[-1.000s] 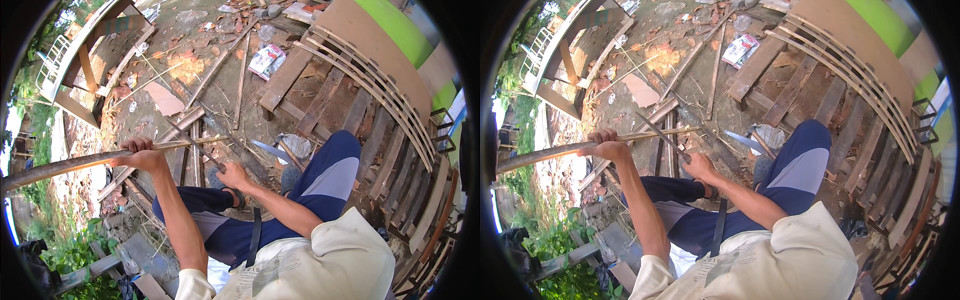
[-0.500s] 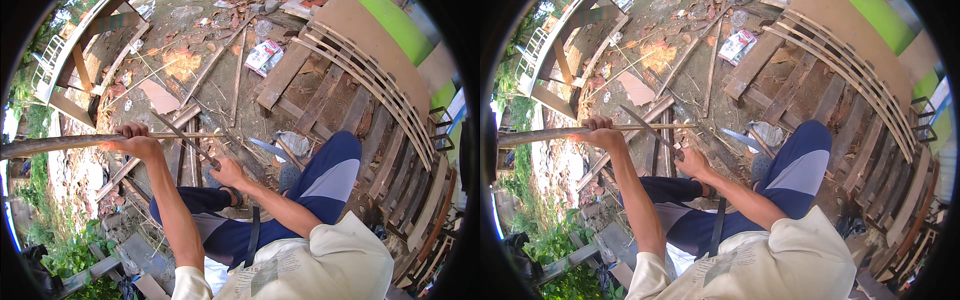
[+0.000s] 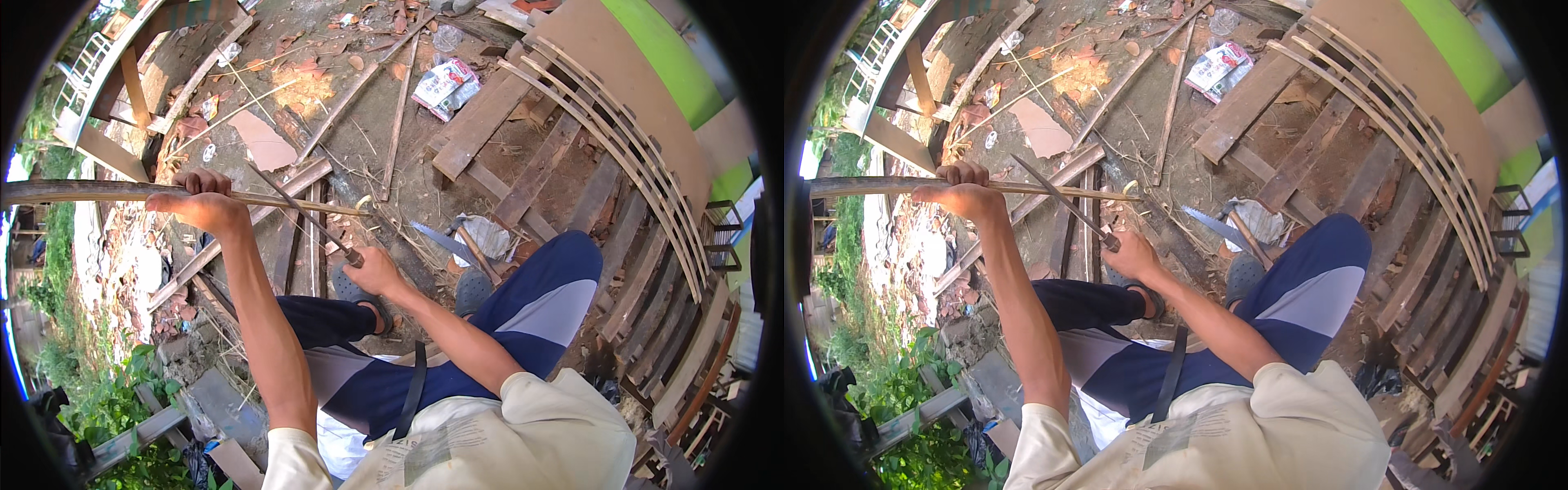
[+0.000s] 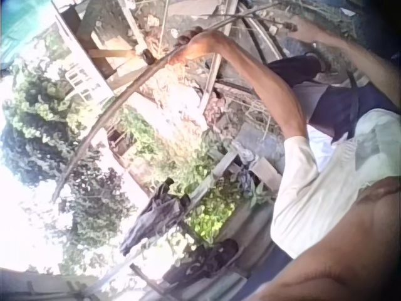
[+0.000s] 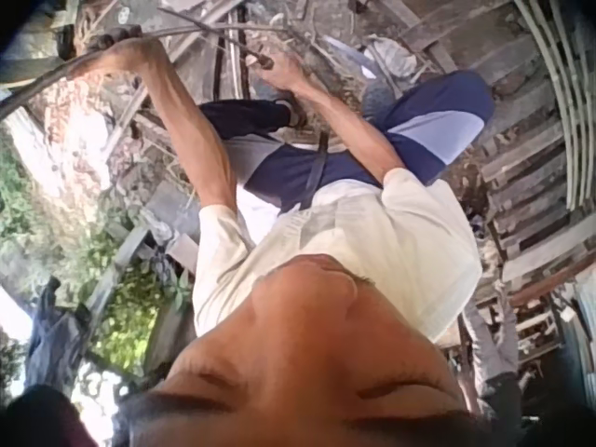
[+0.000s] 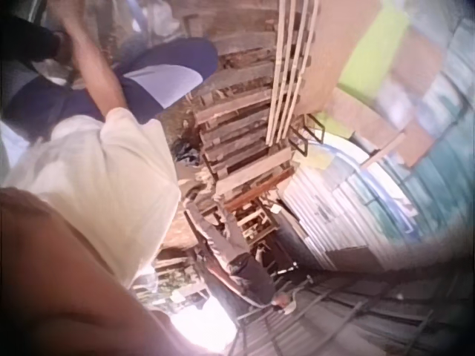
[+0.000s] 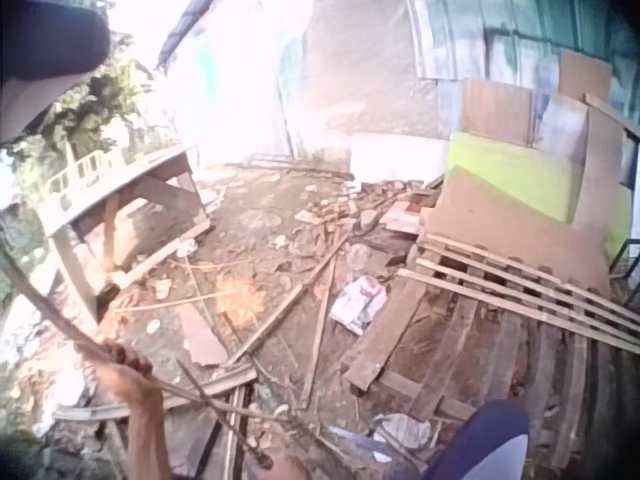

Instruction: The person uses a hammer and a metal bar to pry apart and dismantle a wooden frame. They repeatedly strike the wood and lever the pieces apart, separating the frame into smaller sections.

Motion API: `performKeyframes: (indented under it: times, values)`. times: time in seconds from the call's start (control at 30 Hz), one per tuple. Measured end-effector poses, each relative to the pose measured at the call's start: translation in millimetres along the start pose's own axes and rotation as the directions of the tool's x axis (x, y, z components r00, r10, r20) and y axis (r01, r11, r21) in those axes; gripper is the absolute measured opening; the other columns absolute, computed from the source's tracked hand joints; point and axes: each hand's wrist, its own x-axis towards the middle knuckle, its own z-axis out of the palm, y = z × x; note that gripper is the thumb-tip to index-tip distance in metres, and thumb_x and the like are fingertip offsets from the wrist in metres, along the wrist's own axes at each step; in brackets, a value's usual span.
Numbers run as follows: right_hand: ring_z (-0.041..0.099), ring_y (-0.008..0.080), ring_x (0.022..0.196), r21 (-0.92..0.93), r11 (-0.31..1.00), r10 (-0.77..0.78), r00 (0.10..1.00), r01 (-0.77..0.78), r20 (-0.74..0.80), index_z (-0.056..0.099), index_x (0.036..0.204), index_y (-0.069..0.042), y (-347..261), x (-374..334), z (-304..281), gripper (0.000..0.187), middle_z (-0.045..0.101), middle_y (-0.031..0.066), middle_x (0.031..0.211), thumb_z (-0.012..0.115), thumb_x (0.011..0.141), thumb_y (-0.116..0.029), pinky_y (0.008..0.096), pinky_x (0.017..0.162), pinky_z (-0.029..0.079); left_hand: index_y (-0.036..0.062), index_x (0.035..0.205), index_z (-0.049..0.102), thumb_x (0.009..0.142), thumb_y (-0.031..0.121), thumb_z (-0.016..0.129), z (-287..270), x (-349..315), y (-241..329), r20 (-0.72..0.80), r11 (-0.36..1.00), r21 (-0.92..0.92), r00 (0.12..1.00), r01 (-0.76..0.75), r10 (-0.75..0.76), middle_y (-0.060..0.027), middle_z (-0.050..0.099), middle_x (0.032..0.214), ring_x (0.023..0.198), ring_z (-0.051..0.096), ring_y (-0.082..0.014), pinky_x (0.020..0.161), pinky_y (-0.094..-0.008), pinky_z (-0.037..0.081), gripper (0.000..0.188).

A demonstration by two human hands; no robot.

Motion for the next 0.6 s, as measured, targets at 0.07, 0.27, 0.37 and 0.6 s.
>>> performKeyframes:
  times: [0.07,0.27,0.37,0.6]
  values:
    - [0.068,0.0401,0.082,-0.017,0.996,0.088,0.990,-0.090,-0.112,0.069,0.088,-0.001,55.3,21.2,17.6,0.032,0.068,0.0260,0.083,0.063,0.080,-0.032,0.0469,0.073,0.052,0.0152,0.071,0.025,0.077,0.091,0.027,7.8,-0.8,4.1,-0.017,1.000,0.010,0.999,0.027,-0.027,0.0053,0.021,0.056,0.045,0.017,-0.0082,0.041,-0.0256,0.014,0.076]
    - [0.071,0.0378,0.088,-0.151,0.896,0.407,0.909,-0.417,-0.094,0.070,0.086,0.006,127.3,44.3,10.9,0.039,0.070,0.0285,0.090,0.063,0.078,-0.031,0.0434,0.077,0.055,0.0155,0.067,0.023,0.079,0.090,0.025,-20.4,9.2,-5.7,-0.064,1.000,-0.003,0.998,-0.015,0.015,0.0045,0.018,0.052,0.044,0.016,-0.0095,0.042,-0.0258,0.013,0.076]
    - [0.066,0.0328,0.066,0.008,0.987,0.161,0.987,-0.161,-0.004,0.066,0.082,0.002,23.5,10.3,9.5,0.029,0.067,0.0190,0.070,0.064,0.079,-0.027,0.0419,0.068,0.052,0.0158,0.067,0.023,0.080,0.090,0.024,-24.4,10.7,3.0,-0.085,1.000,-0.011,0.996,-0.013,0.012,0.0041,0.018,0.052,0.044,0.014,-0.0097,0.042,-0.0257,0.012,0.076]
    - [0.069,0.0397,0.083,-0.094,0.956,0.257,0.947,-0.278,-0.193,0.071,0.097,-0.001,169.4,48.2,39.2,0.036,0.069,0.0247,0.084,0.063,0.079,-0.032,0.0442,0.077,0.054,0.0168,0.066,0.023,0.078,0.092,0.023,-17.2,13.9,3.7,-0.059,0.998,-0.038,0.997,0.047,-0.049,0.0043,0.017,0.050,0.043,0.013,-0.0095,0.041,-0.0261,0.010,0.076]
